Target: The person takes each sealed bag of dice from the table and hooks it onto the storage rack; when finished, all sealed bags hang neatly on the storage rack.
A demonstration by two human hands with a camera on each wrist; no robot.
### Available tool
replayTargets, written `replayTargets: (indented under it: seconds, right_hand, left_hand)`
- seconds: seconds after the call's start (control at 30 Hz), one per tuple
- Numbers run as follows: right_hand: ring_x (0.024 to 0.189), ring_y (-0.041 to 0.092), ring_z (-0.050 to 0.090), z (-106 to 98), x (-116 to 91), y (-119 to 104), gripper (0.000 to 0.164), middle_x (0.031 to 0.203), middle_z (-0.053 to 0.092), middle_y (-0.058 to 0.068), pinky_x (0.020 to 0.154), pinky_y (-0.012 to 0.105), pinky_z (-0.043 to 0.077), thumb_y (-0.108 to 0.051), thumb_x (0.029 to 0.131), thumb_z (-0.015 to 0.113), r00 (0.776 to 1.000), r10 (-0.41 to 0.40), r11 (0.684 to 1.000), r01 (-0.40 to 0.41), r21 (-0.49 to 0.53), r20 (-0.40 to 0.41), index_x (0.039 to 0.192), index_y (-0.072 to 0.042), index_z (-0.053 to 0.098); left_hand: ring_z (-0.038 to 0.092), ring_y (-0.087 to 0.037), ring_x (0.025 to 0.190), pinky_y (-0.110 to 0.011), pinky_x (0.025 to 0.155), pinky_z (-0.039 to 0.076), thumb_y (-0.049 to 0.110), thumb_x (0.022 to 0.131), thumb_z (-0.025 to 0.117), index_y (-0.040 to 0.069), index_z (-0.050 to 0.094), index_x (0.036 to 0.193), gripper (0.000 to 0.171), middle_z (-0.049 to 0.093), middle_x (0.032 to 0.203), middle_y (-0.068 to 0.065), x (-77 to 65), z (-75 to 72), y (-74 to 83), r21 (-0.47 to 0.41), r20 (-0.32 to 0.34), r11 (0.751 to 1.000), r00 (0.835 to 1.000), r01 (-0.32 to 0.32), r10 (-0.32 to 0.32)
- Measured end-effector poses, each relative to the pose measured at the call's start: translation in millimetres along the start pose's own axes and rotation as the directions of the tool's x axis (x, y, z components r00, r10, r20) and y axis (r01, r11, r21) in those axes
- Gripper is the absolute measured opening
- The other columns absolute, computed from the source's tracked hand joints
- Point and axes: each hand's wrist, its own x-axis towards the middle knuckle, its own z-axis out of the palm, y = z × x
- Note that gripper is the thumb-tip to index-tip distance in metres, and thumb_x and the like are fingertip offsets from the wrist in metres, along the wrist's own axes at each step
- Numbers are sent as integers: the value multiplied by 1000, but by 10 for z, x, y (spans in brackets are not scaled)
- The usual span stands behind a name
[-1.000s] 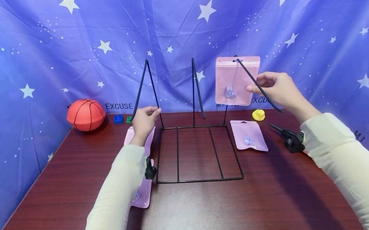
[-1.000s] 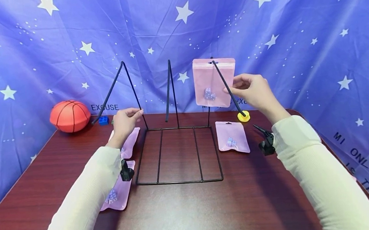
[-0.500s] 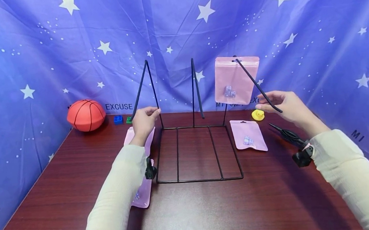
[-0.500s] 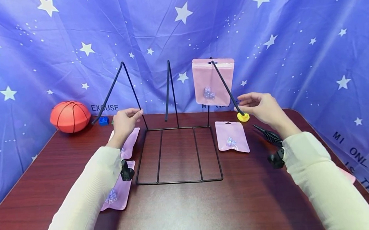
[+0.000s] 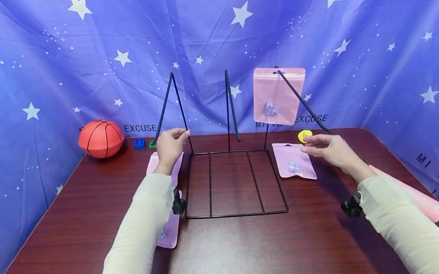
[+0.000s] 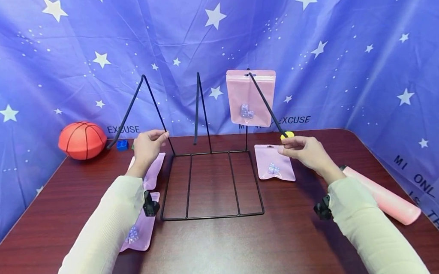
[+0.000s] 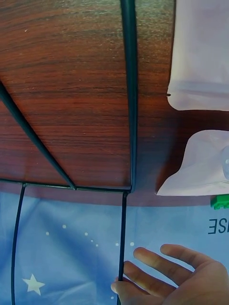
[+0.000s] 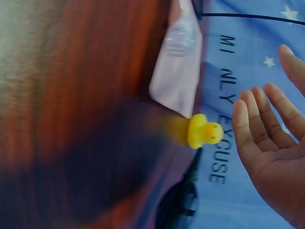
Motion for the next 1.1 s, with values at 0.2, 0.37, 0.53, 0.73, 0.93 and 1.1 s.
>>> replayTargets:
  seconds: [0.2, 0.37, 0.53, 0.73, 0.93, 1.1]
  right_hand:
    - [81, -11, 59, 108, -12, 102, 51, 110, 73, 23, 71, 13, 48, -24, 95, 74, 1000, 8, 999, -9, -44, -30, 130, 12, 61]
    - [85, -2, 60, 149, 4, 171, 52, 112, 72, 25, 69, 13, 47, -28, 94, 75, 998, 27, 993, -35, -116, -63, 128, 10, 63]
    - [93, 21, 62, 147, 31, 213, 59, 116, 69, 27, 67, 20, 51, -34, 94, 75, 993, 110, 980, -116, -164, -45, 130, 10, 61]
    - [93, 30, 66, 141, 62, 212, 71, 125, 61, 32, 80, 34, 57, -38, 93, 74, 971, 237, 958, -228, -174, 34, 138, 12, 51]
    - [104, 40, 67, 165, 107, 188, 86, 141, 45, 39, 97, 50, 52, -46, 93, 72, 932, 351, 919, -324, -226, 89, 145, 14, 39]
    - [94, 36, 64, 199, 138, 142, 91, 132, 51, 37, 90, 48, 52, -49, 92, 72, 929, 365, 892, -329, -309, 63, 143, 17, 39]
  left_hand:
    - [73, -29, 96, -45, 89, 50, 29, 100, 68, 10, 77, 119, 29, 76, 109, -13, 0, 0, -11, 7, -12, 1000, 1000, 9, -9]
    - [74, -29, 96, -45, 89, 51, 28, 100, 67, 9, 77, 119, 28, 76, 107, -13, -2, 11, -20, 5, -17, 1000, 1000, 4, -4]
    - [74, -29, 95, -44, 89, 51, 27, 100, 67, 8, 76, 119, 28, 76, 106, -13, -5, 21, -19, -2, -14, 1000, 1000, -3, 3]
    - [74, -29, 95, -44, 89, 51, 28, 100, 67, 8, 77, 118, 28, 77, 105, -13, -6, 15, -13, -2, -16, 1000, 1000, -7, 7]
    - [74, -28, 93, -44, 88, 51, 27, 100, 68, 8, 77, 117, 27, 77, 104, -13, 4, 23, -29, 3, -19, 1000, 1000, -12, 13]
    - [75, -28, 91, -43, 87, 51, 28, 99, 69, 9, 77, 117, 28, 77, 104, -12, 23, 27, -47, 21, -30, 999, 999, -33, 34]
